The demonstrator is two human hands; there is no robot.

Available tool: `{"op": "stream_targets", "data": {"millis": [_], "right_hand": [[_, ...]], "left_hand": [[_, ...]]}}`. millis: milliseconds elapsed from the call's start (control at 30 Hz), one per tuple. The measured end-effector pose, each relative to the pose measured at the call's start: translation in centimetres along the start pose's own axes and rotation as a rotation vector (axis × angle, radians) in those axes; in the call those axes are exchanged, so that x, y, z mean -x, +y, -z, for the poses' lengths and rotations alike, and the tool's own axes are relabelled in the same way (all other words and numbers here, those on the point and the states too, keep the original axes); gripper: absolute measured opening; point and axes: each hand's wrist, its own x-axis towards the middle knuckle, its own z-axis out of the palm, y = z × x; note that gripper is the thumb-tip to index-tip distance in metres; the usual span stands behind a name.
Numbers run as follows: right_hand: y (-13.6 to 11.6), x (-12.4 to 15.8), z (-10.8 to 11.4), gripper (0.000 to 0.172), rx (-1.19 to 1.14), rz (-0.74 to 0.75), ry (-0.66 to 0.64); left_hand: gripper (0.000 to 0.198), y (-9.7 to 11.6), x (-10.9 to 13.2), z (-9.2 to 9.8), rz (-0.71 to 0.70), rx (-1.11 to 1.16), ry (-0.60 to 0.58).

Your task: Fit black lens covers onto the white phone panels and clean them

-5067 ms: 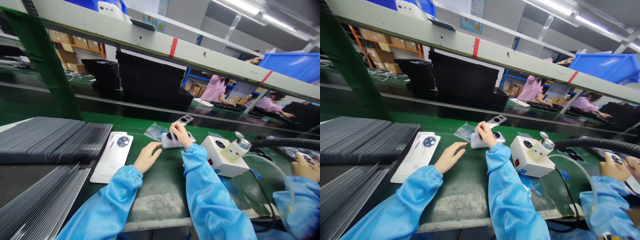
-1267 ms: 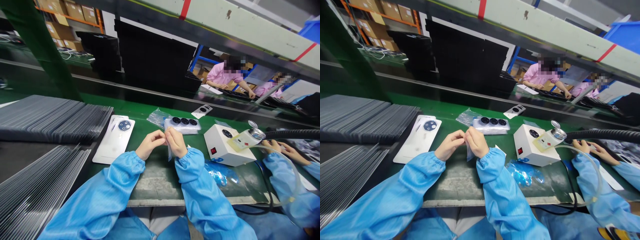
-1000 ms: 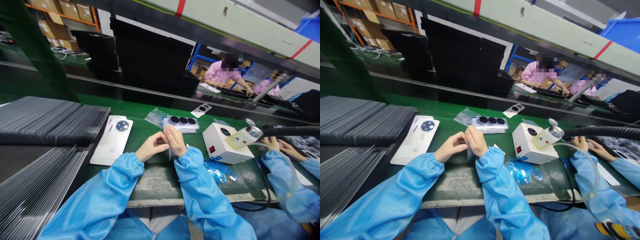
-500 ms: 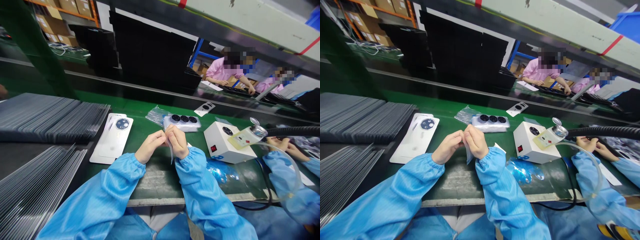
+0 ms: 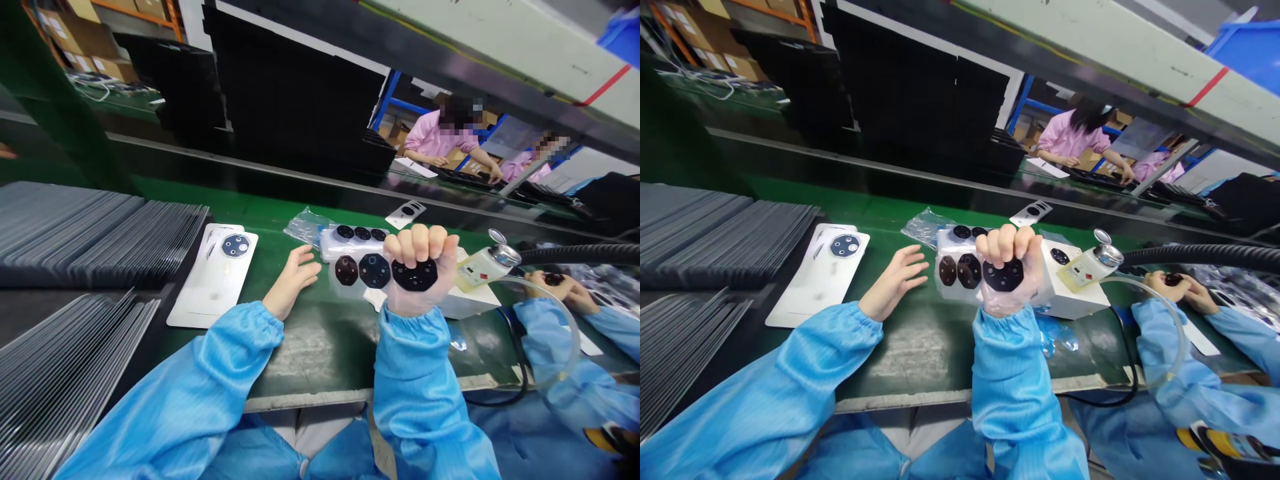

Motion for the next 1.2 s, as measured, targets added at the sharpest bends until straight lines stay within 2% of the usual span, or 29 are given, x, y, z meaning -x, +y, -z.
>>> {"op": "stream_targets", "data": {"millis": [100,167,267,333,400,433,533,633,733,800,867,1200], "right_hand": [[0.1,-0.2,1.1,0.045,-0.076,-0.026,0.091],[0.5,-0.4,2.7,0.046,0.139,-0.015,0.091],[0.9,-1.0,5.6,0.045,0.578,0.005,0.041],[1.2,-1.0,6.8,0.03,0.708,0.015,0.014],[1.9,-0.4,6.7,0.017,0.817,0.019,-0.054],[2.4,0.2,6.1,0.017,0.869,0.014,-0.117],[4.1,2.2,3.5,0.016,0.958,0.004,-0.325],[5.3,3.6,2.1,0.024,0.985,0.009,-0.414],[5.5,4.0,2.5,0.029,0.957,0.044,-0.451],[5.3,3.9,3.0,0.027,0.926,0.066,-0.482],[5.1,3.9,3.3,0.026,0.903,0.084,-0.508],[4.9,3.5,3.2,0.022,0.942,0.167,-0.583]], "left_hand": [[0.036,0.5,0.4,-0.8,0.084,0.01,-0.172],[0.029,0.9,0.6,-1.1,0.053,-0.016,-0.172],[0.022,1.5,0.5,-0.5,-0.116,-0.098,0.039],[0.018,1.8,0.4,0.1,-0.232,-0.192,0.191],[0.016,2.0,0.6,0.3,-0.296,-0.294,0.279],[0.017,2.1,0.9,0.1,-0.308,-0.337,0.29],[0.025,1.9,1.8,-1.2,-0.315,-0.394,0.234],[0.035,1.8,2.4,-1.9,-0.305,-0.358,0.102],[0.032,1.8,2.4,-1.5,-0.295,-0.263,-0.056],[0.036,1.9,2.2,-1.1,-0.298,-0.201,-0.115],[0.039,2.0,2.1,-0.7,-0.304,-0.162,-0.138],[0.023,3.1,2.3,-0.6,-0.321,-0.201,-0.202]]}}
